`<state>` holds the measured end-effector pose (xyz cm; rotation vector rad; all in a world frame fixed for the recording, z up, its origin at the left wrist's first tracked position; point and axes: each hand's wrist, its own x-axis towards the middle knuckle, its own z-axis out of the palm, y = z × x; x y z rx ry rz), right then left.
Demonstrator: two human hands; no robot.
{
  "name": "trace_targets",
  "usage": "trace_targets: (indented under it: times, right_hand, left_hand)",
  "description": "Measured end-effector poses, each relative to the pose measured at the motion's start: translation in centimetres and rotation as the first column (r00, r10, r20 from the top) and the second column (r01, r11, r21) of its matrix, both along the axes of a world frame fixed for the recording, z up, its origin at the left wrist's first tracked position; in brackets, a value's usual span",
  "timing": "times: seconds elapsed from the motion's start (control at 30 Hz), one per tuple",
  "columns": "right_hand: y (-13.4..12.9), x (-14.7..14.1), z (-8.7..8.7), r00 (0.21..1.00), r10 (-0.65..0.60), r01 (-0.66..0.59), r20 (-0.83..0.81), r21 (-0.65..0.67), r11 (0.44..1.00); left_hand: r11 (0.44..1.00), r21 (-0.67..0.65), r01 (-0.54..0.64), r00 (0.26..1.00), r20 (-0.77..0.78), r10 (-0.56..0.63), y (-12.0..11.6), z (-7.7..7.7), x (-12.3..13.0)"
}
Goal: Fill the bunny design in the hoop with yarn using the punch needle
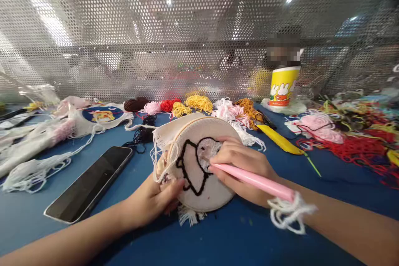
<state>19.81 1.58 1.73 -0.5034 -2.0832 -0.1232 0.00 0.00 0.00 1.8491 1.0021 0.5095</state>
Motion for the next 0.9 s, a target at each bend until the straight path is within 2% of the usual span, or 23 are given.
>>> trace_targets:
  times: [0.13,0.23,0.33,0.4,0.5,0.63,0.77,0.9]
  right_hand:
    - [0.1,0.4,-0.4,1.000,-0.009,0.009,-0.016,-0.006,1.000]
    - [-0.1,0.5,-0.5,0.999,-0.019,0.020,0.040,-0.018,1.000]
    - [-0.4,0.6,-0.4,0.993,-0.013,0.015,0.120,-0.015,1.000]
    - [-0.4,0.6,-0.2,0.990,0.001,0.003,0.141,-0.029,1.000]
    - [-0.4,0.5,-0.1,0.991,0.008,0.002,0.134,-0.067,0.998]
    - [-0.4,0.5,0.1,1.000,-0.010,0.008,-0.010,-0.144,0.989]
    - [-0.6,0.9,0.1,0.991,-0.093,0.047,-0.097,-0.398,0.916]
    - [-0.6,1.4,0.0,0.982,-0.091,-0.005,-0.165,-0.507,0.862]
  left_hand:
    - [0.999,0.052,0.007,0.999,0.036,-0.009,-0.3,0.3,0.0]
    - [0.982,0.188,0.020,0.999,0.028,-0.025,-0.6,0.9,0.0]
    - [0.938,0.345,0.030,1.000,0.000,-0.032,-1.0,1.5,-0.1]
    - [0.924,0.381,0.022,1.000,0.003,-0.025,-1.1,1.6,-0.1]
    - [0.966,0.259,0.012,0.999,0.025,-0.019,-0.9,1.1,-0.1]
    - [1.000,0.023,-0.005,0.999,0.046,0.004,-0.3,0.3,0.1]
    - [0.999,-0.039,-0.018,0.998,0.054,0.020,0.2,0.1,0.1]
    - [0.998,-0.067,-0.023,0.997,0.070,0.028,0.1,0.0,0.1]
